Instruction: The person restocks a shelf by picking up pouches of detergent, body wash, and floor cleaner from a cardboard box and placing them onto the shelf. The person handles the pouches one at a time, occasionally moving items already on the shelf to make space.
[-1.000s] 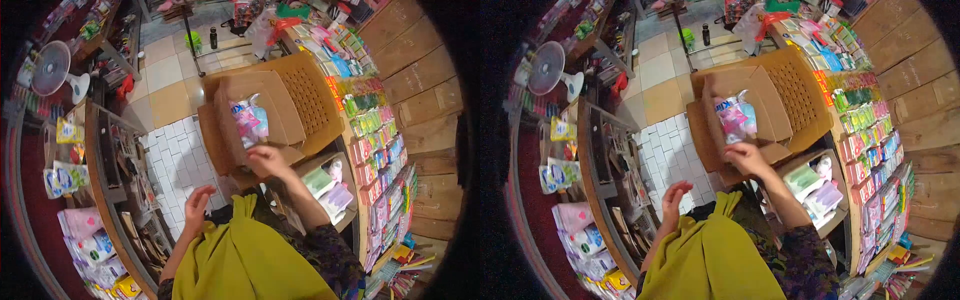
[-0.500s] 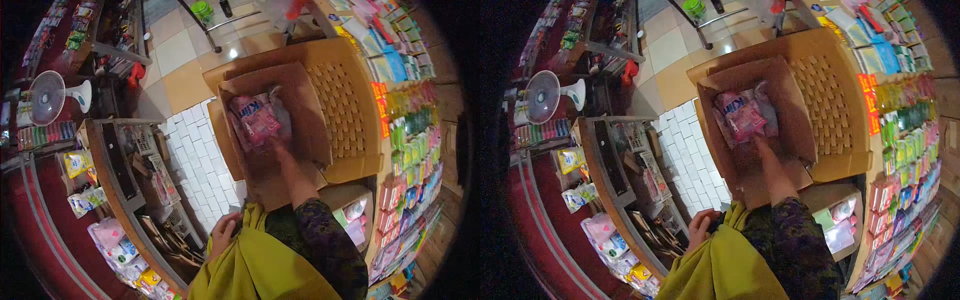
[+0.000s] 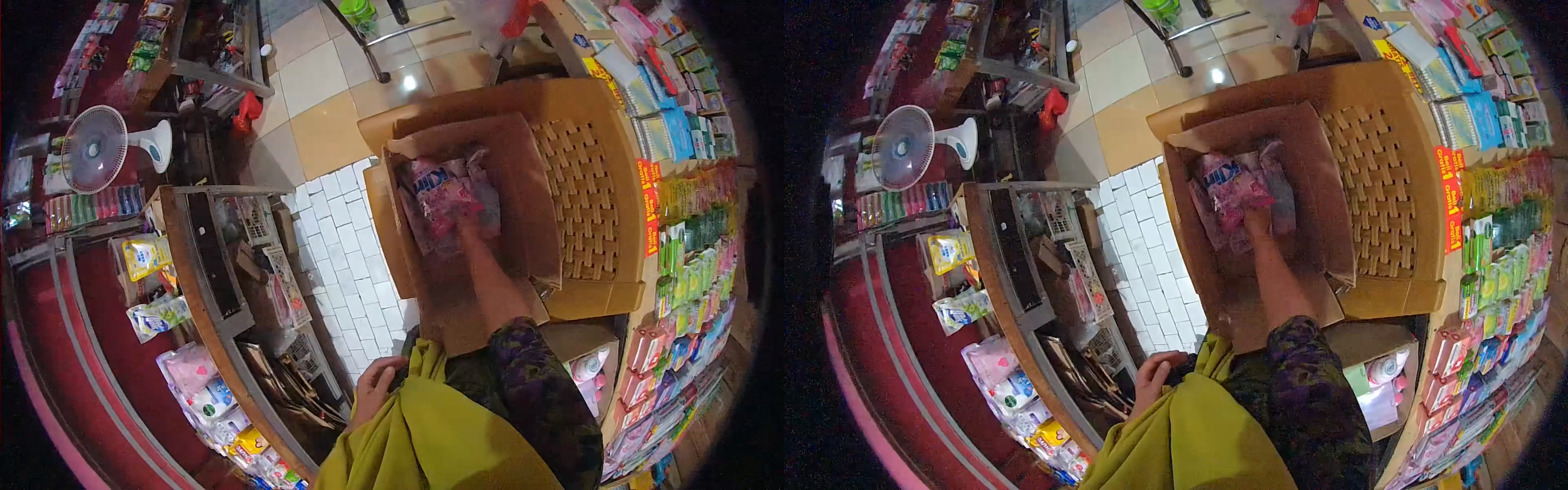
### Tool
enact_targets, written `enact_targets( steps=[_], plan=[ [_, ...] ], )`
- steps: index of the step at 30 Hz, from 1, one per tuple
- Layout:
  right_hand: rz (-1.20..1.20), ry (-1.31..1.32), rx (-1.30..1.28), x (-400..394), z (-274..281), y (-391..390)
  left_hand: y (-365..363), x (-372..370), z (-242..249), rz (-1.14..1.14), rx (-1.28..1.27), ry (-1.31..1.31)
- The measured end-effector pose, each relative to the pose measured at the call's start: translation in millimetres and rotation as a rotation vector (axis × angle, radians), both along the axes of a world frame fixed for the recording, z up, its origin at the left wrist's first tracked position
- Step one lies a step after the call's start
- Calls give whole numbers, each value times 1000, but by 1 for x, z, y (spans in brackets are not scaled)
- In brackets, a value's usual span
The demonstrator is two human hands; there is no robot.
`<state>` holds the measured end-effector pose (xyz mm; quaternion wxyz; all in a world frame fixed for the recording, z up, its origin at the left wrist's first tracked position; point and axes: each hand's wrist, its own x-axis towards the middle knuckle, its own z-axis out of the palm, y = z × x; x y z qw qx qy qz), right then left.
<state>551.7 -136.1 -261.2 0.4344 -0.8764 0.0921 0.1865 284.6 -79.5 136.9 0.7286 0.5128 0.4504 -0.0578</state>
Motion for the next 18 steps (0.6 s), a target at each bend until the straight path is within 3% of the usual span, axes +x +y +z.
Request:
enact_targets(
  steps=[4, 7, 10, 15, 18],
  plan=[
    [-27, 202, 313, 36, 58, 11, 1, -8, 0, -25, -7, -53],
    [187, 53, 408, 65, 126, 20, 6, -12, 12, -45, 27, -63],
    [379, 26, 290, 79, 207, 6, 11, -28, 16, -34, 53, -116],
    [770, -357, 389, 43, 375, -46, 25, -49, 27, -90, 98, -234],
    [1043, -425, 201, -9, 474, -66, 39, -54, 30, -152, 263, -327]
  ],
)
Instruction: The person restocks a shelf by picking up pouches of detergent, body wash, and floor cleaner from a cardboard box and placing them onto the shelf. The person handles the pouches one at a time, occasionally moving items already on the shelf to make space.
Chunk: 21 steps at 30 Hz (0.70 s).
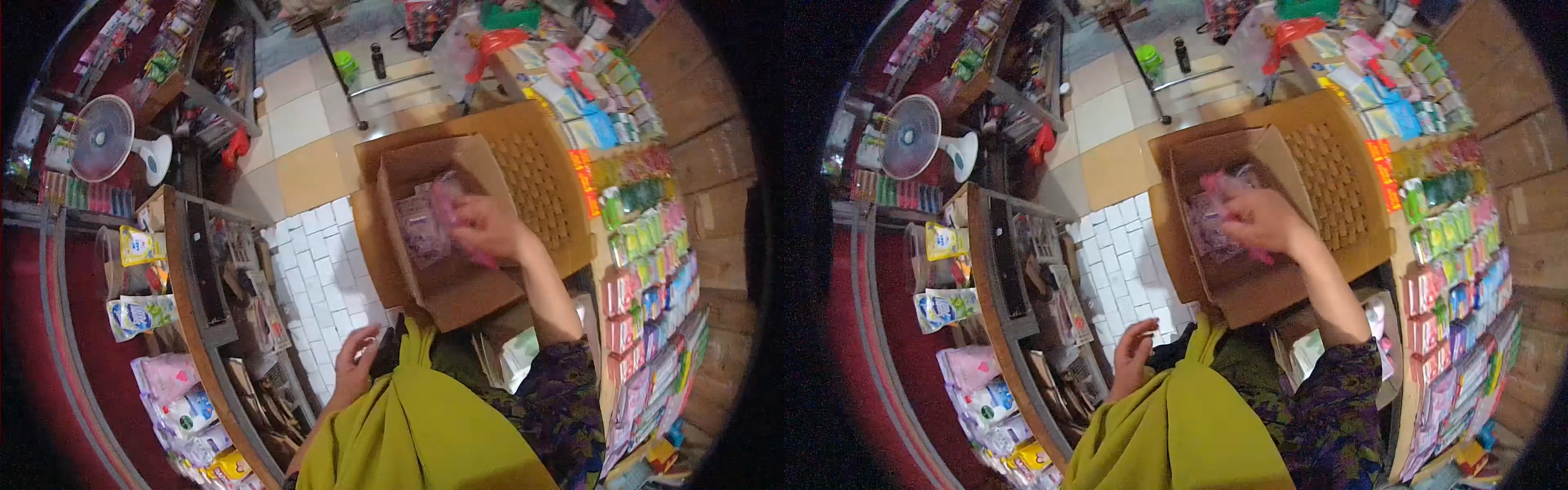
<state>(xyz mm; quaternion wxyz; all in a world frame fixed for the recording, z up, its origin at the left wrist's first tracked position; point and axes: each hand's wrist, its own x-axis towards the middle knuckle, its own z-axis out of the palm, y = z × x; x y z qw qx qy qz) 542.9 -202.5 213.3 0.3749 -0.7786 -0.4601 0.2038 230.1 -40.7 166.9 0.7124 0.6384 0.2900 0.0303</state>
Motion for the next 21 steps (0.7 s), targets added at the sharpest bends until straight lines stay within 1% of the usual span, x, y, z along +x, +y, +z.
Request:
enact_targets(
  steps=[1, 2, 3, 5, 7, 9, 10, 11, 14, 15, 17, 18, 20, 21],
  plan=[
    [73, -64, -74, -15, 22, 2, 8, 0, 4, -53, 58, -51],
    [175, -75, -80, -28, 31, 5, 17, 2, 11, -115, 131, -73],
    [244, -175, 22, -44, 39, 9, 21, 7, 20, -117, 178, -110],
    [385, -253, -19, -74, 58, 17, 24, 17, 44, -119, 251, -159],
    [470, -278, -95, -106, 56, 26, 18, 23, 61, -103, 290, -184],
    [535, -248, -64, -126, 61, 35, 27, 14, 48, -244, 308, -136],
    [574, -238, -25, -136, 55, 40, 30, 8, 40, -306, 318, -108],
    [614, -223, 14, -145, 42, 45, 29, 1, 34, -356, 406, -79],
    [696, -131, 97, -141, 33, 58, 31, -27, 29, -298, 169, 59],
    [720, -92, 122, -135, 30, 61, 26, -29, 26, -212, 220, 42],
    [643, 278, 278, -108, 11, 61, 14, -33, 19, -40, 328, 19],
    [593, 463, 351, -90, -3, 60, 13, -40, 12, 8, 318, 94],
    [359, 926, 379, -51, -48, 60, 6, -51, -1, 126, 305, 190],
    [142, 928, 339, -28, -82, 58, 1, -52, -6, 200, 303, 215]
  ],
)
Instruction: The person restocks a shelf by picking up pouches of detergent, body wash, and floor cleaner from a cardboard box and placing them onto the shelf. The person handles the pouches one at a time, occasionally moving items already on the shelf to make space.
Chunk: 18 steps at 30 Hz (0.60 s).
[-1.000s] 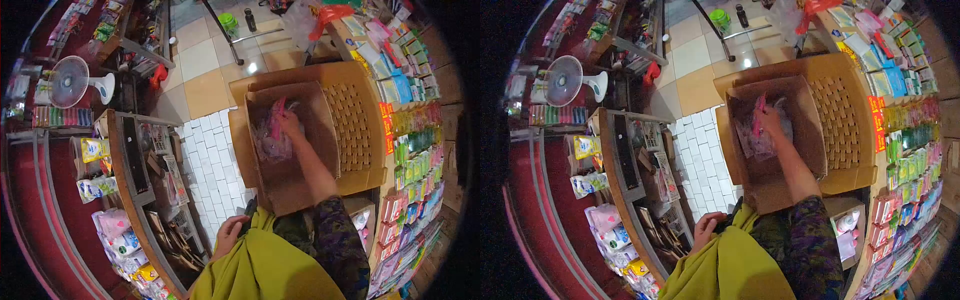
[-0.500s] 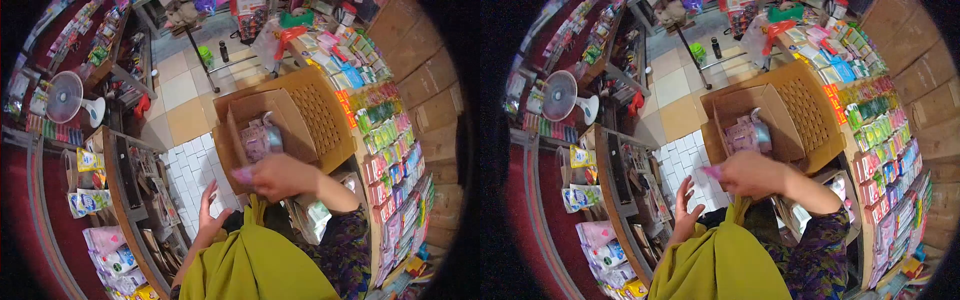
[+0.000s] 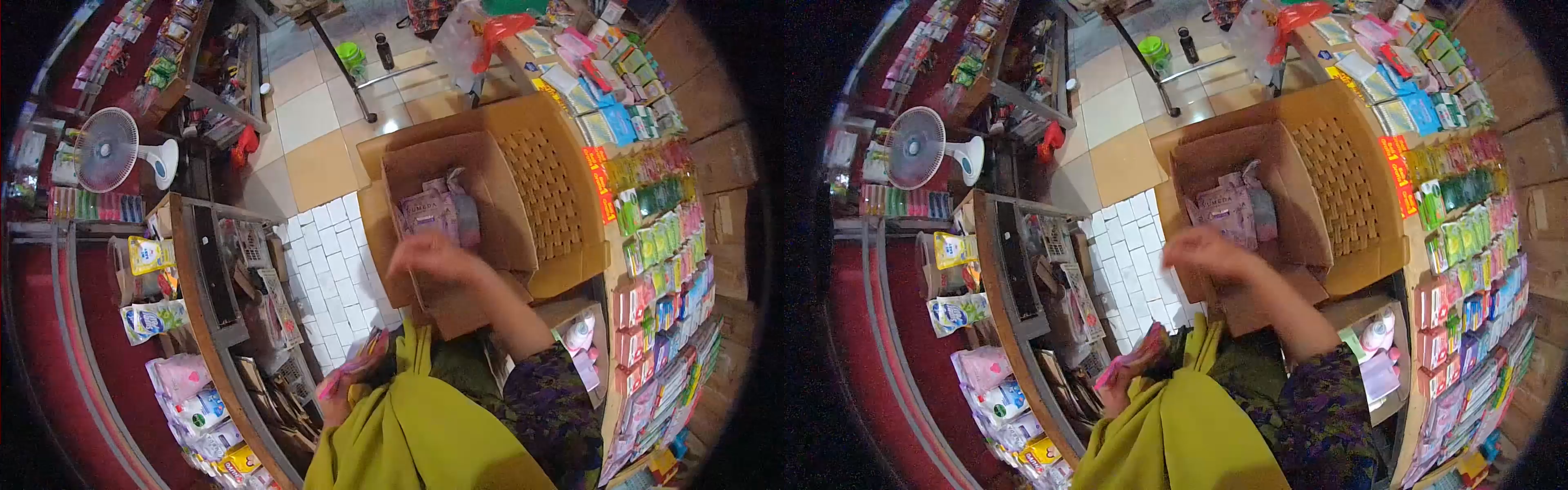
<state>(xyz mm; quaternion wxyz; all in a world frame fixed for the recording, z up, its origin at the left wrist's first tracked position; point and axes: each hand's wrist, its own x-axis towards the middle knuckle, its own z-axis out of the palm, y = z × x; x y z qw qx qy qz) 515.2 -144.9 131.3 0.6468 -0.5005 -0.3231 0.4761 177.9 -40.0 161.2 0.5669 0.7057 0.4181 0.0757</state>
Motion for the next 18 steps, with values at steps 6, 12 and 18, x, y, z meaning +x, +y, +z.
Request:
enact_targets(
  steps=[6, 12, 18],
  plan=[
    [-751, -211, -753, 82, -281, -67, -19, -10, -19, 7, 53, 174],
    [-651, -585, -981, 103, -324, -68, -29, 27, -26, 31, -146, 174],
    [-403, -796, -940, 72, -307, -15, -22, 35, -34, 38, -220, 191]
  ],
)
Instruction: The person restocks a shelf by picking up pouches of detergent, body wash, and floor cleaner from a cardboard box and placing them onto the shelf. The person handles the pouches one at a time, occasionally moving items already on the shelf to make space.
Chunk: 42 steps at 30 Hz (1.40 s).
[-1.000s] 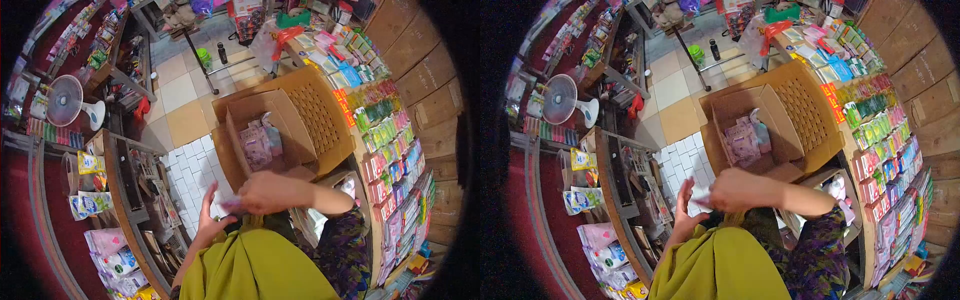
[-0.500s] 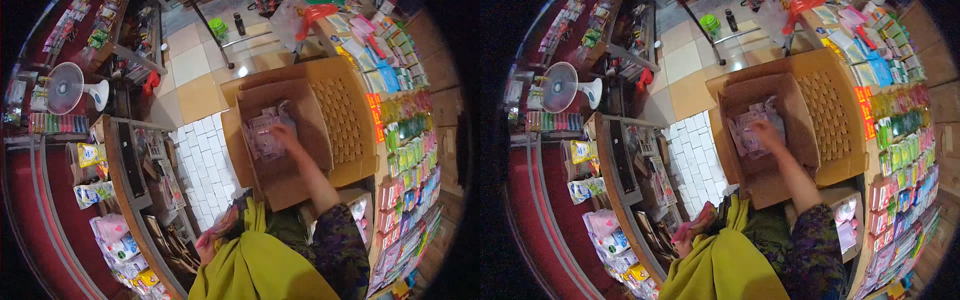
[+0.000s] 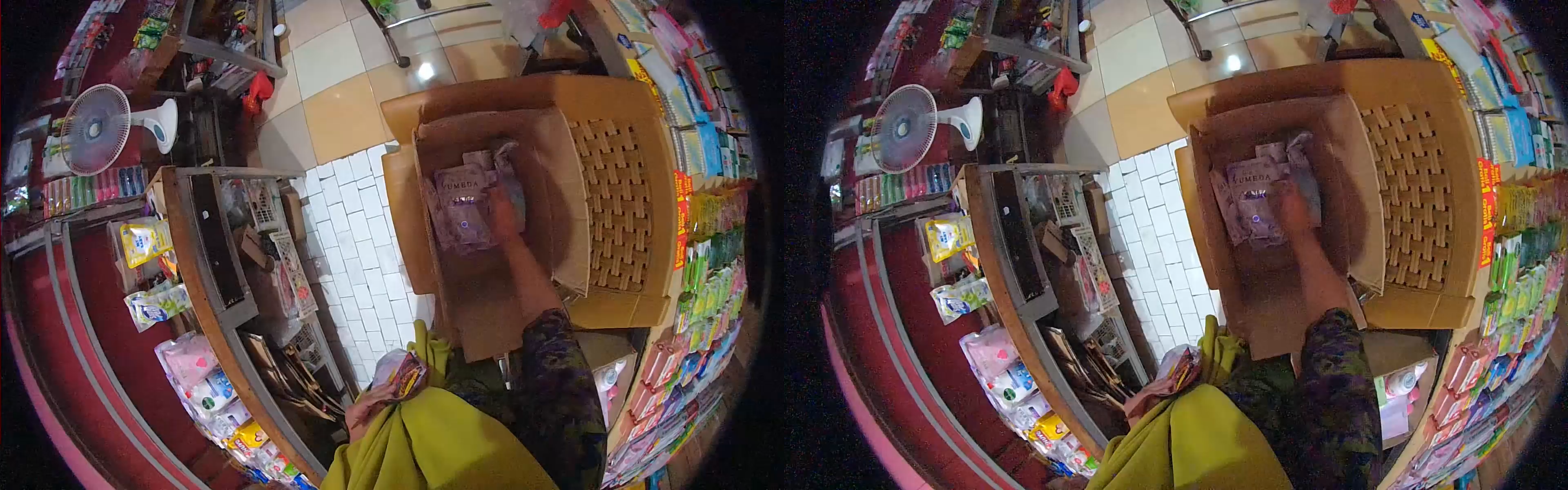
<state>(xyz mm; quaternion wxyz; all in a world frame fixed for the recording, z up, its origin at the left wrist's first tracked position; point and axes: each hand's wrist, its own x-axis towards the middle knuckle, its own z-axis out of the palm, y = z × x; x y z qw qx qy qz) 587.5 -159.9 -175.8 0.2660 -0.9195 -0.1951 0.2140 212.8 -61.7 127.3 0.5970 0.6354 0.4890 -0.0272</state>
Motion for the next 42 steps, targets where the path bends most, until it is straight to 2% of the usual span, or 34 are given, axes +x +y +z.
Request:
enact_targets(
  steps=[2, 5, 8, 11, 12, 15, 18, 21, 22, 23, 25, 27, 29, 31, 32, 33, 35, 36, 37, 39, 42],
  plan=[
    [121, -182, 74, -17, -18, 17, 3, -1, -3, -6, -12, -10],
    [-205, -29, -122, -38, -38, 37, 4, -8, -9, -7, -39, -33],
    [-403, 55, 4, -59, -69, 45, 5, -20, -15, 3, -55, -75],
    [-656, 273, 555, -63, -97, 38, 10, -33, -17, 18, -59, -114],
    [-582, 147, 190, -63, -73, 41, 13, -38, -17, 18, -61, -121],
    [-635, 348, 439, -54, -89, 35, 18, -51, -16, 26, -57, -164],
    [-522, 145, 391, -59, 1, 26, 28, -60, -13, 32, -35, -201],
    [-446, 126, 728, -56, 12, -11, 31, -67, -4, 87, 11, -269],
    [-525, 213, 773, -59, 57, -14, 30, -68, 0, 112, 25, -296],
    [-599, 304, 817, -63, 125, -17, 29, -70, 3, 144, 39, -323],
    [-641, 368, 872, -67, 191, -37, 25, -72, 12, 200, 59, -360],
    [-635, 305, 1143, -67, 246, -42, 23, -77, 24, 259, 39, -348],
    [-483, 209, 1226, -53, 303, -35, 23, -81, 33, 297, 76, -404],
    [-363, 161, 1127, -32, 348, -18, 21, -89, 54, 375, 39, -380],
    [-297, 113, 968, -25, 370, -5, 23, -90, 71, 415, 3, -362],
    [-199, 75, 899, -23, 367, 8, 25, -96, 81, 451, -38, -347],
    [-21, -22, 757, -22, 350, 38, 28, -124, 60, 569, -29, -415],
    [57, -260, 743, -56, 374, 58, 33, -137, 58, 589, -15, -469],
    [15, -83, 820, -70, 368, 73, 36, -150, 58, 609, -2, -518],
    [75, -174, 888, -112, 382, 90, 51, -175, 61, 615, 41, -624],
    [116, -61, 928, -158, 378, 116, 81, -225, 57, 644, 148, -614]
  ],
)
